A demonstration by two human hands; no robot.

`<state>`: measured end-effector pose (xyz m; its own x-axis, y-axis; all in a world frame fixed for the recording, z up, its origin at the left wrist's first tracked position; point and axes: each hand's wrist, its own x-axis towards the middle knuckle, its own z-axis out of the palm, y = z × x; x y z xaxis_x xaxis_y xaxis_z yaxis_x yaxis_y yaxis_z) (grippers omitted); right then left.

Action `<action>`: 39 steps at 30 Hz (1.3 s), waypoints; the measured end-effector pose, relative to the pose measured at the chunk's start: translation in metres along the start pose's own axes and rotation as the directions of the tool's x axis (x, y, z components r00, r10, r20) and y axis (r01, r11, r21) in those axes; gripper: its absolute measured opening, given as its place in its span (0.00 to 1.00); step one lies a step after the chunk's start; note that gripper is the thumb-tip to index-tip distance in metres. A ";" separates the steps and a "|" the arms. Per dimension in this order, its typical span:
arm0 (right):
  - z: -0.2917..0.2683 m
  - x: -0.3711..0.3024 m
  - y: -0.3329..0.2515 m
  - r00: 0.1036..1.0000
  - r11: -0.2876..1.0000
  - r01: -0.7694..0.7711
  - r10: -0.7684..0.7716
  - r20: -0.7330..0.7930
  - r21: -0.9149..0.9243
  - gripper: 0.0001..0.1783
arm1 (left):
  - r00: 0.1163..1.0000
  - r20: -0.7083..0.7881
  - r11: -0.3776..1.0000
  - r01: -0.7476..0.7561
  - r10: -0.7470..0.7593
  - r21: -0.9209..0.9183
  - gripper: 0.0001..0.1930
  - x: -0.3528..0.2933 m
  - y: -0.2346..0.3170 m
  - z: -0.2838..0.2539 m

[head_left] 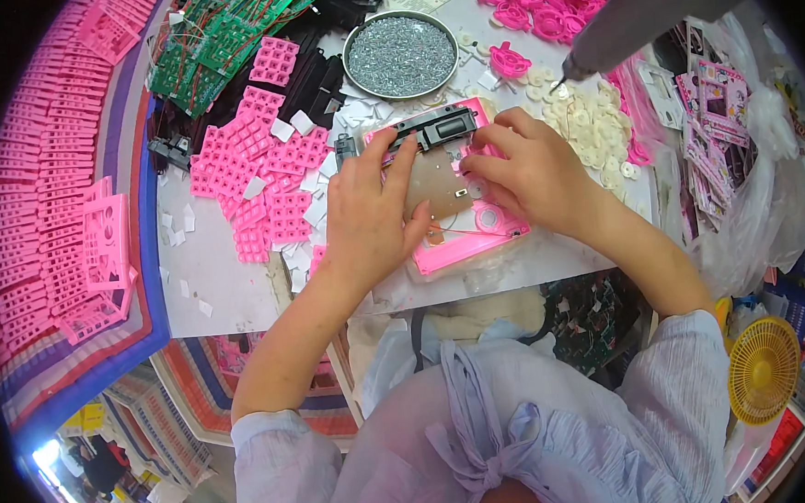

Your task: Assembling the internal electronic components and outer shell of a pink toy piggy bank.

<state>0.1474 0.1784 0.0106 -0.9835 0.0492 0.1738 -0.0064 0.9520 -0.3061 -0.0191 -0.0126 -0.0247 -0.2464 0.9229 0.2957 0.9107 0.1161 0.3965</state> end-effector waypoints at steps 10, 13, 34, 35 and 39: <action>-0.021 -0.010 0.017 0.976 0.948 -0.166 0.196 -0.089 0.270 0.14 | 0.997 0.037 0.975 0.081 -0.075 -0.205 0.23 0.053 -0.018 -0.043; -0.049 0.001 0.041 0.869 0.785 -0.189 0.413 -0.272 0.590 0.17 | 0.986 -0.087 0.987 0.132 -0.140 -0.092 0.11 0.112 -0.048 -0.037; -0.074 0.061 0.001 0.840 0.267 0.311 0.372 -0.395 0.912 0.26 | 0.999 0.005 0.923 -0.030 0.034 -0.383 0.05 0.113 -0.027 -0.015; -0.074 0.053 0.000 0.839 0.240 0.351 0.349 -0.418 0.905 0.25 | 0.995 -0.027 0.913 -0.099 0.097 -0.396 0.04 0.096 -0.010 -0.017; -0.055 0.043 -0.025 0.793 0.028 0.540 0.319 -0.519 0.841 0.17 | 0.973 -0.178 0.950 -0.189 0.146 -0.250 0.07 0.046 0.025 -0.009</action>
<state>0.1147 0.1736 0.0767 -0.6882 0.4998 0.5259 -0.6829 -0.2012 -0.7023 -0.0110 0.0294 0.0067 -0.1655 0.8495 0.5010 0.8286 -0.1557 0.5378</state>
